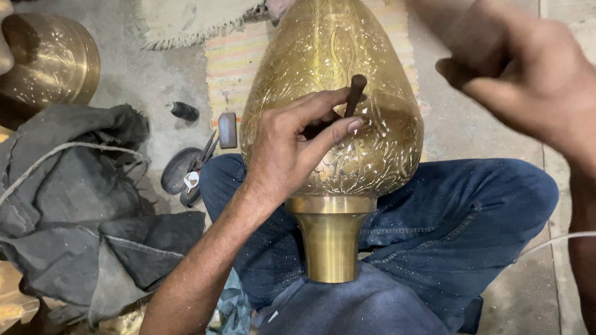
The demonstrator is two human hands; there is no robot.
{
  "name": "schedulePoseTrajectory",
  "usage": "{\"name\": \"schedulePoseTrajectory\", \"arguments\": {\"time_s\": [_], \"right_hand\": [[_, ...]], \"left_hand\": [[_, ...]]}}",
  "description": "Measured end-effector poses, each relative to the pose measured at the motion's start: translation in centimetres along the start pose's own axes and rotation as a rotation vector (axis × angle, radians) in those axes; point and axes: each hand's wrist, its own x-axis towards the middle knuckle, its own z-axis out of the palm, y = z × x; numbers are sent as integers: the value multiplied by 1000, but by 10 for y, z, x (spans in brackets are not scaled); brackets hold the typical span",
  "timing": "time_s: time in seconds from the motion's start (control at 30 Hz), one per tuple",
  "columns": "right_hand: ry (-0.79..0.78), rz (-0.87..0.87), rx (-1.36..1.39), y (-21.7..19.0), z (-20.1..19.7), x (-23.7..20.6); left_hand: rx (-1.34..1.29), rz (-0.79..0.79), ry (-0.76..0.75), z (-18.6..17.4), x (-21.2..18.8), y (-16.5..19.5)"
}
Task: The person sits on the floor with a large brass vessel on their lap and decorates its surface by hand. They hold a chisel punch against the brass with one hand and strike it with a wooden mallet held in the other hand, repositioning the punch repeatedly to work the patterned design across the vessel.
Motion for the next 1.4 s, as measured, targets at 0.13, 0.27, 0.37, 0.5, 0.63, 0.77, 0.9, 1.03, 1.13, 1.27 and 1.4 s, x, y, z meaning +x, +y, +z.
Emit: {"name": "schedulePoseTrajectory", "arguments": {"time_s": [0.13,0.27,0.37,0.5,0.63,0.77,0.9,1.03,1.13,1.27,1.4], "right_hand": [[-94,-91,-526,0,1,-1],[-147,185,-166,-3,4,1],[-115,-29,-373,-5,5,0],[-54,-26,-196,-5,4,-6],[-30,-25,-298,-1,10,-9],[-50,125,-183,6,27,-6],[-85,2,-230,12,47,-1],[-100,-9,-382,14,49,-2],[63,-30,-552,15,36,-2],[132,172,197,10,21,5],[100,-112,-188,1,8,7]], "left_hand": [[58,-14,-15,0,-1,0],[36,58,15,-1,-3,-2],[43,47,-4,0,-4,-6],[13,27,-40,0,-2,-9],[-131,-12,-57,-6,0,-7],[-63,-114,41,-11,-4,-2],[-31,-37,52,-9,-4,-2],[-105,-69,14,-11,-2,-5],[-20,4,32,-12,-2,-5],[-63,-54,13,-11,-1,-5],[-29,-41,10,-9,1,-9]]}}
